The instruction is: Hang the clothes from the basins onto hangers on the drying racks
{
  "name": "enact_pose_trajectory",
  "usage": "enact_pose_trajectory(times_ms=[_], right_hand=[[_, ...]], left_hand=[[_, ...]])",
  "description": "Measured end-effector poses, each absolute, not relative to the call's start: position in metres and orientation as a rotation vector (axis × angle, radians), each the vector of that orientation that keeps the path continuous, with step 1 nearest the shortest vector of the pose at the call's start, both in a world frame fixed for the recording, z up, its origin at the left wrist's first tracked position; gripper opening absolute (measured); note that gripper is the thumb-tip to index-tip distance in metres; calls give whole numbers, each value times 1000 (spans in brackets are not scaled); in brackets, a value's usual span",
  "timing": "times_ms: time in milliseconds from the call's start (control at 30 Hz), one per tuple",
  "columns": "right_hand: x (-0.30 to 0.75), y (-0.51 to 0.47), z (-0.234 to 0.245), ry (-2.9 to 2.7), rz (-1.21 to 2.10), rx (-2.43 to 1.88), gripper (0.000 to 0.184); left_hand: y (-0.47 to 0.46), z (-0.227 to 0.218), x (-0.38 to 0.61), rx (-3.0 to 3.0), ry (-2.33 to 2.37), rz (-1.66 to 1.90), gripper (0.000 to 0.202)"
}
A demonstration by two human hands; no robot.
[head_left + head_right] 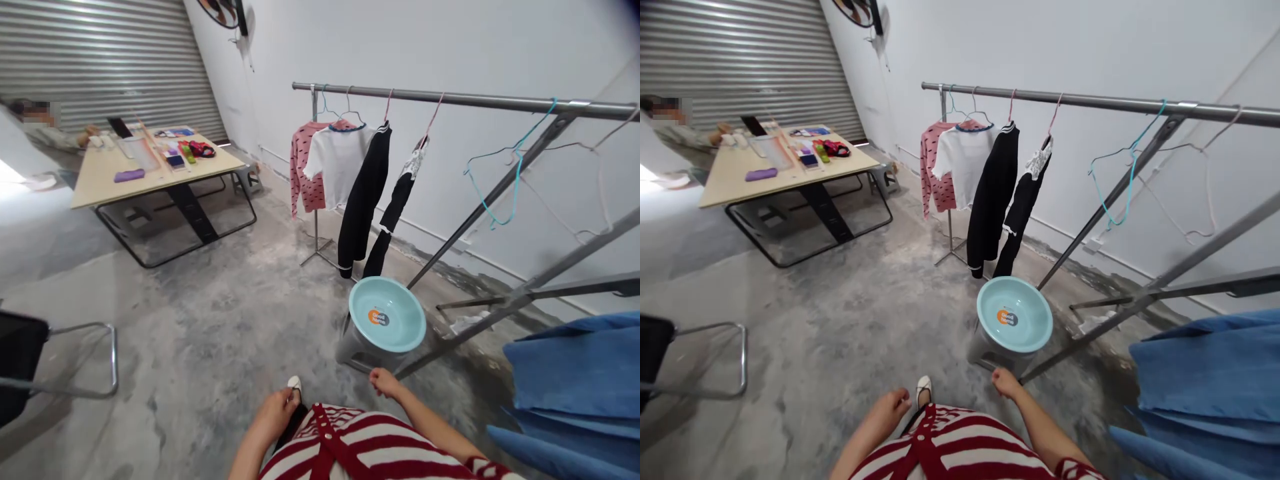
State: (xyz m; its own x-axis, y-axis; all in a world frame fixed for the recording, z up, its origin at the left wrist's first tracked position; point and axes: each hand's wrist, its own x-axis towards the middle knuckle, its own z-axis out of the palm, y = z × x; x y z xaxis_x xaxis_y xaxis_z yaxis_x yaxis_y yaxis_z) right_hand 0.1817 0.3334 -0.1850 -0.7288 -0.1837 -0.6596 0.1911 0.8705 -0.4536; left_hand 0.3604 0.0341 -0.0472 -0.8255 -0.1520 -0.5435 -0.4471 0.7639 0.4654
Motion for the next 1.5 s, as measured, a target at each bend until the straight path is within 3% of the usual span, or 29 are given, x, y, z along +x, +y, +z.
enact_pose_trajectory(times_ms=[167,400,567,833,1000,1133,1267,1367,1500], right_hand=[[164,294,-171,2290,-743,175,19],[104,210,-132,2393,-1299,100,11],[40,214,-68,2560,-1585,108,28],[-43,224,34,2729,-2162,261,51],[-77,233,122,2893,-2516,306,49],[-100,229,179,3069,-2543,199,45],[-121,216,197,3257,-2317,100,46],[-132,211,198,3324,-2189,174,46],[-142,205,201,3456,-2037,264,40]], left_hand=[[-52,-20,297,-349,2605,765,27],[-128,-19,220,-95,2549,772,31],[-135,-3,130,147,2523,973,38],[-92,106,-29,518,2745,1311,35],[-31,185,-125,1003,2761,1706,38],[29,225,-191,1217,2637,1794,63],[77,247,-240,1384,2448,1762,93],[95,252,-261,1427,2305,1697,91],[100,250,-270,1512,2246,1534,60]])
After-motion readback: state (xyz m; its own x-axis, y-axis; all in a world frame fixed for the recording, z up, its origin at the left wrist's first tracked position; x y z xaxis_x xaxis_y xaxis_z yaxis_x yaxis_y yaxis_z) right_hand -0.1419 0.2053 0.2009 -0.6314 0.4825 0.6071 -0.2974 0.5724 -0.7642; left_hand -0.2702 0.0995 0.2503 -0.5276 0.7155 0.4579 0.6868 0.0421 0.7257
